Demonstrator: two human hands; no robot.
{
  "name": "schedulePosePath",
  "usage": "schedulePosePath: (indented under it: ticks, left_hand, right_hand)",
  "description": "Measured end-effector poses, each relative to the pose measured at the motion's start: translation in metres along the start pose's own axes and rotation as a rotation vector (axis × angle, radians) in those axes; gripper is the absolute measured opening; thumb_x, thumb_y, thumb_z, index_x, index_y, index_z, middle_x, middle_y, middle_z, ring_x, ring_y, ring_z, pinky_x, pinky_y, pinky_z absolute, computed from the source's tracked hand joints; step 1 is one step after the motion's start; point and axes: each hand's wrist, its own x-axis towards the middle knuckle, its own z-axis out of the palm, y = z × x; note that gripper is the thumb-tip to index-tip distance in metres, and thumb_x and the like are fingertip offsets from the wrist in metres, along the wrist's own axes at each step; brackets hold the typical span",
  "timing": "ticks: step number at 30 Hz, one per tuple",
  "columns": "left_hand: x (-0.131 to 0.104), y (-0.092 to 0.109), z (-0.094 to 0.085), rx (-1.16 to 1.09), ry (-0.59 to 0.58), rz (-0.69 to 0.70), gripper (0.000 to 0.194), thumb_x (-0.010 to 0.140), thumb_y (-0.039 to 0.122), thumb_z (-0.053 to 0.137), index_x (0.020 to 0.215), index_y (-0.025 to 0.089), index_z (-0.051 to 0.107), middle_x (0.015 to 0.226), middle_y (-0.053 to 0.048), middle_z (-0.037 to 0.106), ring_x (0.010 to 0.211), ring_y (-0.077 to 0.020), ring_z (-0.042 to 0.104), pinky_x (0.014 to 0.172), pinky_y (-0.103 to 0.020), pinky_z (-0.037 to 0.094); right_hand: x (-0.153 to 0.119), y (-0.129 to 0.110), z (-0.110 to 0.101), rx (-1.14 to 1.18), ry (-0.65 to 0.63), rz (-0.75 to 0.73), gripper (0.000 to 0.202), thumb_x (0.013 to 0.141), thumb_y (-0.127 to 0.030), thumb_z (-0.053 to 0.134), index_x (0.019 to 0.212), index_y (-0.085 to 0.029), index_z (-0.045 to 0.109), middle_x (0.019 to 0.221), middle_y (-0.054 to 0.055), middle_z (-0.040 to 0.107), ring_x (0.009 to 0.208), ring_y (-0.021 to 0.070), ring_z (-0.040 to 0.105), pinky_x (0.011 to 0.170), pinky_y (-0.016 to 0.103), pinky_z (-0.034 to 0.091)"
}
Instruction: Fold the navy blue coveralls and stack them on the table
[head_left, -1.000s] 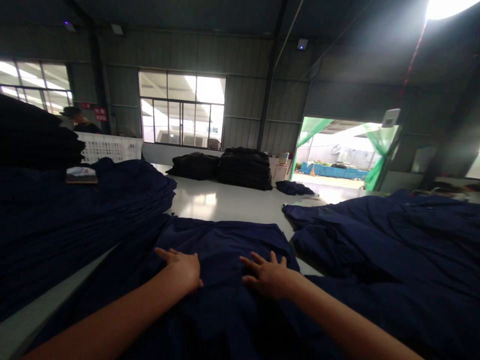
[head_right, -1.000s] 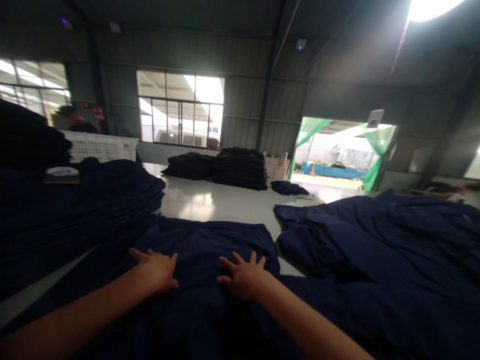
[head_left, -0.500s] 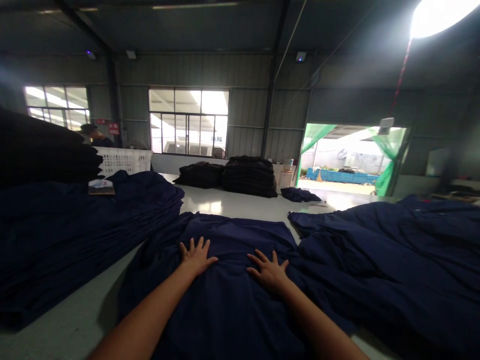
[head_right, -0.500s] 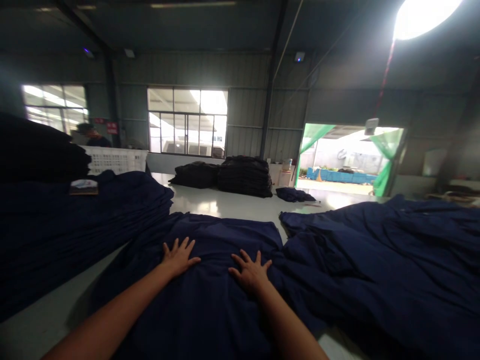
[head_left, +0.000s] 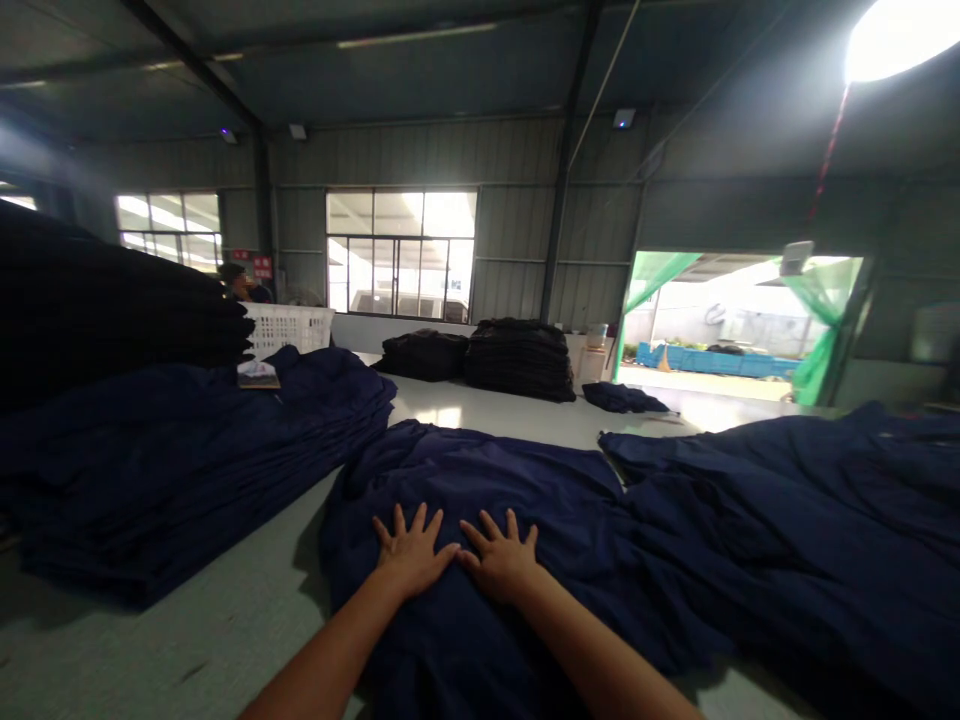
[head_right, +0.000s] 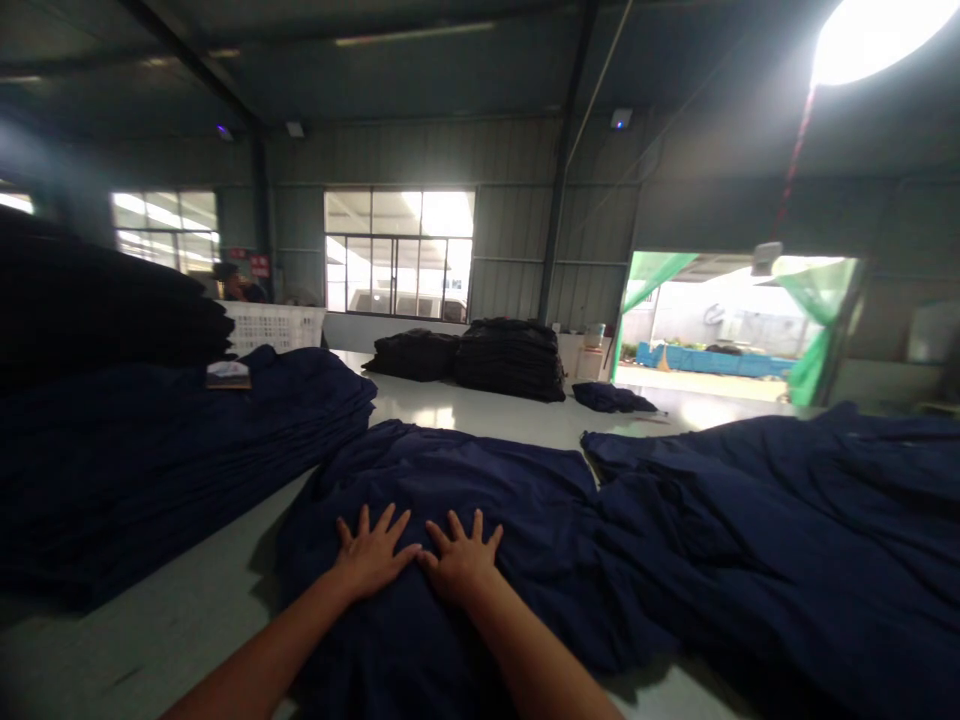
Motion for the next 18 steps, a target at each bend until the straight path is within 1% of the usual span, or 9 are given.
schedulePosePath:
  ticks: [3, 5, 8, 10, 11, 12, 14, 16, 18]
  left_hand:
    - [0.0, -0.003, 0.001, -0.023, 0.023, 0.031, 0.071, 0.08, 0.066, 0.024, 0.139, 0.026, 0.033, 0.149, -0.007, 0.024, 0.134, -0.0457, 0.009, 0.099, -0.071, 0.002]
    - [0.001, -0.005, -0.008, -0.058, 0.063, 0.042, 0.063, 0.084, 0.06, 0.026, 0.135, 0.026, 0.04, 0.145, -0.007, 0.034, 0.132, -0.0419, 0.021, 0.101, -0.067, 0.011]
    - [0.006, -0.018, -0.03, -0.067, 0.269, 0.035, 0.045, 0.09, 0.033, 0.026, 0.121, 0.02, 0.054, 0.126, -0.009, 0.055, 0.117, -0.026, 0.046, 0.101, -0.043, 0.031]
    - [0.01, -0.036, -0.043, -0.029, 0.403, -0.085, 0.041, 0.088, 0.018, 0.026, 0.113, 0.018, 0.059, 0.118, -0.009, 0.058, 0.11, -0.0205, 0.05, 0.097, -0.031, 0.034]
    - [0.012, -0.046, -0.047, -0.01, 0.434, -0.192, 0.041, 0.087, 0.016, 0.026, 0.112, 0.018, 0.059, 0.119, -0.01, 0.056, 0.111, -0.0211, 0.049, 0.097, -0.03, 0.034]
    - [0.014, -0.056, -0.049, 0.001, 0.436, -0.301, 0.04, 0.087, 0.014, 0.027, 0.113, 0.016, 0.058, 0.122, -0.011, 0.053, 0.113, -0.0228, 0.048, 0.098, -0.033, 0.032]
    - [0.016, -0.072, -0.046, -0.001, 0.409, -0.429, 0.04, 0.086, 0.012, 0.028, 0.115, 0.01, 0.055, 0.123, -0.018, 0.051, 0.115, -0.0275, 0.046, 0.097, -0.039, 0.032]
    - [0.018, -0.08, -0.039, -0.018, 0.37, -0.462, 0.039, 0.084, 0.013, 0.033, 0.118, 0.005, 0.05, 0.119, -0.021, 0.053, 0.114, -0.0295, 0.048, 0.096, -0.04, 0.033]
    - [0.021, -0.081, -0.032, -0.04, 0.339, -0.461, 0.045, 0.081, 0.014, 0.042, 0.125, 0.003, 0.043, 0.117, -0.021, 0.055, 0.112, -0.0279, 0.05, 0.094, -0.037, 0.036]
  right_hand:
    - [-0.004, 0.003, 0.009, 0.025, 0.011, 0.028, 0.059, 0.083, -0.066, 0.021, 0.137, -0.043, 0.028, 0.151, -0.003, 0.018, 0.135, 0.0409, 0.005, 0.097, 0.072, 0.004]
    - [-0.006, 0.005, 0.006, 0.002, 0.019, 0.034, 0.059, 0.082, -0.065, 0.027, 0.136, -0.042, 0.031, 0.149, -0.002, 0.023, 0.134, 0.0414, 0.012, 0.097, 0.071, 0.008]
    - [-0.012, 0.004, -0.003, -0.031, 0.058, 0.033, 0.057, 0.081, -0.062, 0.033, 0.132, -0.038, 0.042, 0.142, 0.004, 0.038, 0.128, 0.042, 0.027, 0.095, 0.071, 0.014]
    - [-0.013, 0.005, -0.006, -0.023, 0.1, -0.01, 0.056, 0.084, -0.059, 0.031, 0.133, -0.035, 0.042, 0.142, 0.005, 0.039, 0.131, 0.0382, 0.025, 0.099, 0.068, 0.013]
    - [-0.014, 0.006, -0.006, -0.011, 0.117, -0.043, 0.056, 0.085, -0.058, 0.029, 0.135, -0.035, 0.038, 0.144, 0.003, 0.035, 0.134, 0.0352, 0.018, 0.102, 0.066, 0.01]
    - [-0.013, 0.007, -0.005, 0.001, 0.123, -0.075, 0.056, 0.086, -0.056, 0.027, 0.138, -0.035, 0.032, 0.147, 0.001, 0.029, 0.137, 0.0322, 0.011, 0.104, 0.063, 0.008]
    - [-0.01, 0.011, -0.002, 0.011, 0.094, -0.115, 0.056, 0.088, -0.055, 0.025, 0.14, -0.035, 0.026, 0.15, -0.002, 0.02, 0.138, 0.0292, 0.003, 0.105, 0.061, 0.004]
    - [-0.008, 0.015, 0.002, 0.009, 0.048, -0.114, 0.055, 0.088, -0.055, 0.024, 0.14, -0.035, 0.028, 0.15, -0.001, 0.022, 0.138, 0.0298, 0.004, 0.105, 0.062, 0.003]
    - [-0.006, 0.016, 0.003, 0.004, 0.022, -0.105, 0.056, 0.088, -0.056, 0.025, 0.139, -0.034, 0.031, 0.149, 0.0, 0.024, 0.138, 0.031, 0.006, 0.104, 0.063, 0.003]
